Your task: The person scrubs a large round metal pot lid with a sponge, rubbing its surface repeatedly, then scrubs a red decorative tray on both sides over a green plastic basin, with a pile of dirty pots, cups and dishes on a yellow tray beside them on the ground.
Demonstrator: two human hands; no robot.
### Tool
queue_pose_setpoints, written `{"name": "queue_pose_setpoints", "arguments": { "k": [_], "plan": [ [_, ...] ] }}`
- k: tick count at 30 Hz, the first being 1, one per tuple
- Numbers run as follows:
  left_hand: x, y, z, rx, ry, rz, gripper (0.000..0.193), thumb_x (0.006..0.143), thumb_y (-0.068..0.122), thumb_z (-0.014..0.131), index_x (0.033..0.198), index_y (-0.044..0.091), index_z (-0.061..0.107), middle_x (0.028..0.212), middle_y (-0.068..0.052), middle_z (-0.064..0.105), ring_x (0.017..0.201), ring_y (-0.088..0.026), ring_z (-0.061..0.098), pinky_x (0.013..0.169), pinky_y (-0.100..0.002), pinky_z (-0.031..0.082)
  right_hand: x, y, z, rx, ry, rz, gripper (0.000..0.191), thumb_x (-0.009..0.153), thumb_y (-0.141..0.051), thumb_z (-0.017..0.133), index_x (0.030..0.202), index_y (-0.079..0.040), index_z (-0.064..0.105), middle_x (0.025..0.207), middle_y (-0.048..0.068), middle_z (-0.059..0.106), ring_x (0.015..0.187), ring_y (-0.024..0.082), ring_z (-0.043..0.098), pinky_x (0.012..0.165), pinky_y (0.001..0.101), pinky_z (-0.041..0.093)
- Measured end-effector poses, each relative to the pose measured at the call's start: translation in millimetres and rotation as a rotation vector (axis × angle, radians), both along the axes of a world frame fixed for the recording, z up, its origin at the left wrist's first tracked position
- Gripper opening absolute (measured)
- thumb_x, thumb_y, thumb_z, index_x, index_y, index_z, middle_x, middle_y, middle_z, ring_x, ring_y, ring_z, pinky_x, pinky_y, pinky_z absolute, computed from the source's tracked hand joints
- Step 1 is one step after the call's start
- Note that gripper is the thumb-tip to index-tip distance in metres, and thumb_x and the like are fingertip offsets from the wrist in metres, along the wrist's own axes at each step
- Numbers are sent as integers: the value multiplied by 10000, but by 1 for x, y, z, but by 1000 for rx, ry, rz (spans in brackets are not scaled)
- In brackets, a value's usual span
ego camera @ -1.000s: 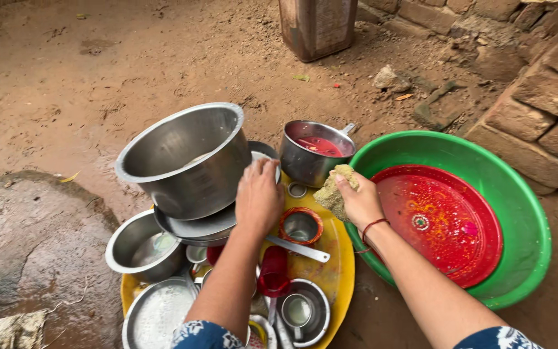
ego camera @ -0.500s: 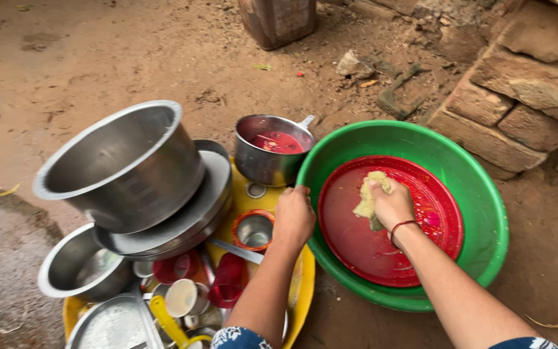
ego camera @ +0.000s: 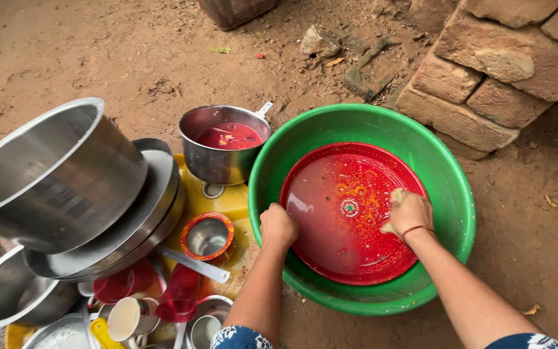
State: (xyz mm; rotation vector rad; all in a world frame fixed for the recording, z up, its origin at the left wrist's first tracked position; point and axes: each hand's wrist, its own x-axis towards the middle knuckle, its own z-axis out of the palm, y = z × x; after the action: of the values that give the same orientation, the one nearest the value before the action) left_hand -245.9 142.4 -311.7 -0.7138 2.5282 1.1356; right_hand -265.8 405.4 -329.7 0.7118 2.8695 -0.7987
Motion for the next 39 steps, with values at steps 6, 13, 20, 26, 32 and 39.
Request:
{"name": "queue_pose_setpoints", "arguments": {
  "k": [6, 13, 20, 26, 32, 39],
  "plan": [
    [-14, 23, -17, -5, -179, -22, 323, 897, 42, 634, 1207, -28, 687, 1304, -267, 638, 1215, -400, 636, 1009, -447, 531, -3, 50, -5, 212, -227, 33, 243, 978, -90, 555, 1144, -38, 726, 1200, 288, 688, 1038, 450, 728, 908, 499, 582],
    [-28, 37, -37, -157, -171, -84, 329, 861, -4, 666, 1185, -56, 667, 1270, -268, 657, 1183, -377, 663, 972, -417, 562, -20, 58, -14, 195, -269, 49, 267, 982, -86, 523, 1143, -31, 728, 1302, 287, 644, 1218, 483, 617, 1008, 534, 522],
    [-22, 39, -29, -157, -46, 74, 244, 947, -15, 547, 1189, -42, 546, 1242, -287, 632, 1143, -438, 652, 940, -494, 547, -22, 66, -14, 202, -253, 122, 258, 908, -54, 612, 1123, -19, 751, 1223, 307, 680, 1167, 489, 652, 997, 515, 544],
    [-25, 22, 17, -181, 84, 37, 206, 1025, 87, 373, 1172, -11, 479, 1148, -340, 658, 1102, -509, 643, 955, -557, 506, -11, 56, 12, 185, -182, 122, 235, 946, -149, 626, 1089, -8, 749, 1133, 321, 695, 1093, 487, 674, 953, 520, 555],
    [-22, 22, 88, -214, 282, -68, 214, 1041, 140, 327, 1225, 53, 395, 1120, -327, 667, 1055, -526, 640, 882, -596, 499, 4, 46, 58, 174, -107, 143, 237, 890, -64, 631, 1089, -23, 754, 1100, 311, 722, 1061, 479, 699, 936, 517, 569],
    [-6, 46, 155, -413, 628, -381, 298, 968, 87, 438, 1241, 208, 443, 1156, -243, 633, 867, -487, 686, 710, -595, 530, 30, 30, 102, 174, -37, 185, 226, 850, -58, 665, 1056, -15, 749, 1109, 315, 692, 1054, 495, 679, 921, 531, 558]
  ]
}}
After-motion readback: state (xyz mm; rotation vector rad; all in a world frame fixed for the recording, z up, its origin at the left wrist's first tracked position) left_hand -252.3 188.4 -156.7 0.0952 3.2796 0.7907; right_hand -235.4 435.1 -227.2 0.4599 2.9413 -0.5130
